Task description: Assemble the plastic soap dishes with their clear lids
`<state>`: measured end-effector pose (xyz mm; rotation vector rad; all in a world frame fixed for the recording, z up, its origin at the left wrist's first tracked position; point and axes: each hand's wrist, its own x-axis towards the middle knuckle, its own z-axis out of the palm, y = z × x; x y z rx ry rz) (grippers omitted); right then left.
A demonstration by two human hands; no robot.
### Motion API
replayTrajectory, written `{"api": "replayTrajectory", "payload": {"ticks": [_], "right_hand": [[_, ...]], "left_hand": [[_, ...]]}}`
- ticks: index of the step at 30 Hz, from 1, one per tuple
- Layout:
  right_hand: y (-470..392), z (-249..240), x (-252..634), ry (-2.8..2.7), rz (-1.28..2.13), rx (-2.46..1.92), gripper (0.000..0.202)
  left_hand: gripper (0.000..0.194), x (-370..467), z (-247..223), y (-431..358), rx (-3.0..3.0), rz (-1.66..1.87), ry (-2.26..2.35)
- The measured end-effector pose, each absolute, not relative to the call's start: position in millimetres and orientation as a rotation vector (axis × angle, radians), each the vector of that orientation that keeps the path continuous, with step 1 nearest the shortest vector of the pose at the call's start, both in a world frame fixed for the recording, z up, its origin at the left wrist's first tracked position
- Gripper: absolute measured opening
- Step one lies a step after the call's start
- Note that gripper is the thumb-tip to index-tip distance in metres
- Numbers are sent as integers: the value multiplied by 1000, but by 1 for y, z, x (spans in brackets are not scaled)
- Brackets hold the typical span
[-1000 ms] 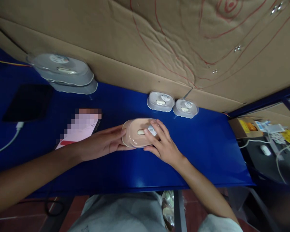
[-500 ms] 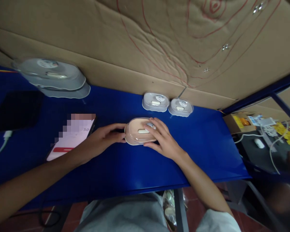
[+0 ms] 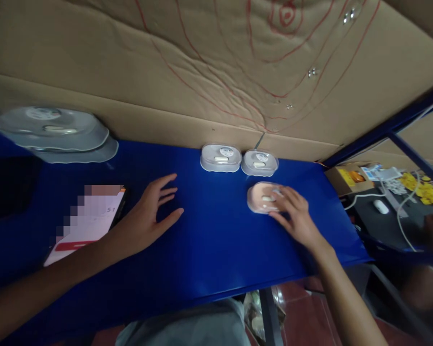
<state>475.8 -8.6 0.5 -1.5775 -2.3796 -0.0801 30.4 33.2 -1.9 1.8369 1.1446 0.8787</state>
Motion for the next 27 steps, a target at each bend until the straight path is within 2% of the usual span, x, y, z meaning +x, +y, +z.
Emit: {"api": "replayTrajectory", "payload": {"ticks": [2, 4, 9, 13, 21, 27], "right_hand": [[-3, -6, 524, -2235, -318, -1765, 57], [10, -10, 562, -2109, -430, -1862, 56], [59, -10, 594, -2043, -461, -1856, 50], [84, -15, 574, -2103, -409, -1798, 53], [99, -23, 487, -2198, -369, -1694, 56], [119, -7, 431, -2264, -292, -1709, 57]], "left_hand": [[79, 46, 1, 52, 2003, 887, 1104], [78, 67, 6, 75, 2137, 863, 1070], [61, 110, 15, 111, 2229, 714, 1082], [46, 95, 12, 85, 2389, 649, 1072], [50, 24, 10, 27, 2661, 620, 1129], [37, 19, 3, 32, 2528, 730, 1131]]}}
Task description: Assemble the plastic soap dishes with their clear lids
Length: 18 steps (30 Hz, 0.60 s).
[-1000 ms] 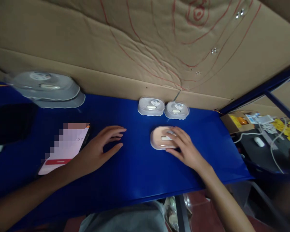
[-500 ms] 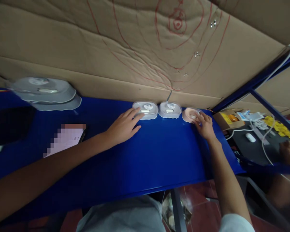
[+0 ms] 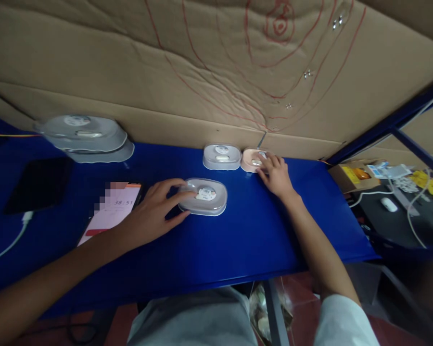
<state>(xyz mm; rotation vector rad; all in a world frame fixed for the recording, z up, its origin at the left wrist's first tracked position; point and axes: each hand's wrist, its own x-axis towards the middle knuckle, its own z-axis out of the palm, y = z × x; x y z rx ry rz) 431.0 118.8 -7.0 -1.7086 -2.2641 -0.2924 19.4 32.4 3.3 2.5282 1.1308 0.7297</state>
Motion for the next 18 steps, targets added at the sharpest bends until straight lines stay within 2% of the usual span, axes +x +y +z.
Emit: {"api": "replayTrajectory", "payload": {"ticks": [5, 8, 10, 14, 18], "right_hand": [[86, 10, 369, -2221, -137, -1524, 61], [47, 14, 324, -2491, 238, -1145, 79], [28, 12, 302, -2588, 357, -1028, 89], [22, 0, 291, -2500, 410, -988, 87], [28, -3, 298, -2323, 546, -993, 83]], "left_hand": [[50, 18, -11, 30, 2229, 626, 1076], [67, 17, -16, 25, 2161, 676, 1070], [81, 17, -16, 23, 2128, 690, 1073], [91, 18, -14, 23, 1976, 697, 1071], [100, 20, -8, 25, 1550, 827, 967]]}}
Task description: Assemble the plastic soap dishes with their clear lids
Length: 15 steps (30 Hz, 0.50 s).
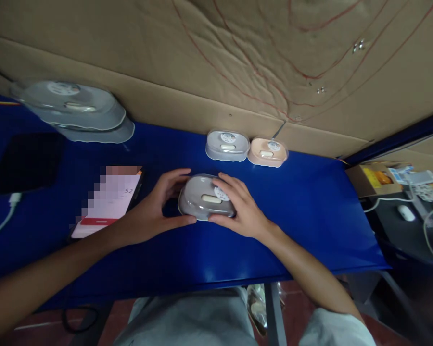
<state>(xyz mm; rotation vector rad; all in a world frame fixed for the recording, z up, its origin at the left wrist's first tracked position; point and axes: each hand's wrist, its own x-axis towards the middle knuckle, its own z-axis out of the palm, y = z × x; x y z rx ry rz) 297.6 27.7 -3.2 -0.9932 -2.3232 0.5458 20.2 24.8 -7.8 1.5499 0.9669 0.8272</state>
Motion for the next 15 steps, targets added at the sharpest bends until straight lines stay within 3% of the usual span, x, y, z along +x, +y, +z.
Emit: {"api": "replayTrajectory", "payload": {"ticks": [3, 7, 10, 15], "right_hand": [[25, -4, 296, -2165, 643, -1012, 78], [23, -13, 289, -1989, 712, -1029, 69], [28, -17, 292, -1837, 773, -1082, 62], [47, -2, 327, -2031, 362, -1258, 71]], "left_hand": [[101, 21, 0, 26, 1158, 814, 904], [88, 21, 9, 28, 931, 724, 841], [96, 19, 11, 28, 877, 685, 864], [101, 16, 11, 30, 787, 648, 885]]}}
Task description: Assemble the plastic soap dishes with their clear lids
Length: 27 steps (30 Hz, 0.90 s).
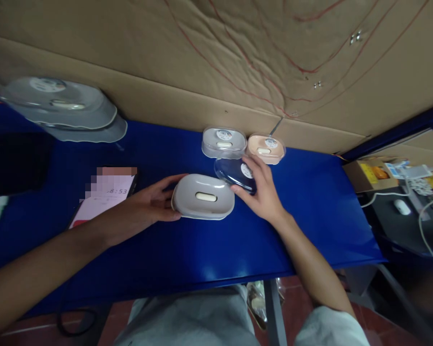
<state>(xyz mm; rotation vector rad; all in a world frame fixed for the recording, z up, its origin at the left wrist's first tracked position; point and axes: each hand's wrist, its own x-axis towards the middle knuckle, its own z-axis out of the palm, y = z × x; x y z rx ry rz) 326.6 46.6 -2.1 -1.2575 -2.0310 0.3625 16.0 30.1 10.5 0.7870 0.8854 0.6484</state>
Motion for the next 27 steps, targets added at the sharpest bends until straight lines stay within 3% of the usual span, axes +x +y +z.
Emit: {"api": "replayTrajectory", "payload": {"ticks": [5, 11, 16, 19, 27], "right_hand": [[64, 1, 368, -2341, 86, -1409, 70], [48, 15, 351, -2515, 96, -1349, 63], [20, 28, 310, -2683, 363, -1026, 68], [15, 20, 297, -2667, 426, -1025, 74], [18, 1, 295, -2573, 348, -1046, 62]], "left_hand": [[85, 13, 15, 34, 706, 629, 850], [90, 15, 17, 32, 746, 647, 870], [99, 13, 11, 32, 799, 703, 896], [98, 12, 7, 33, 834, 702, 872], [92, 19, 4, 32, 749, 699, 895]]}}
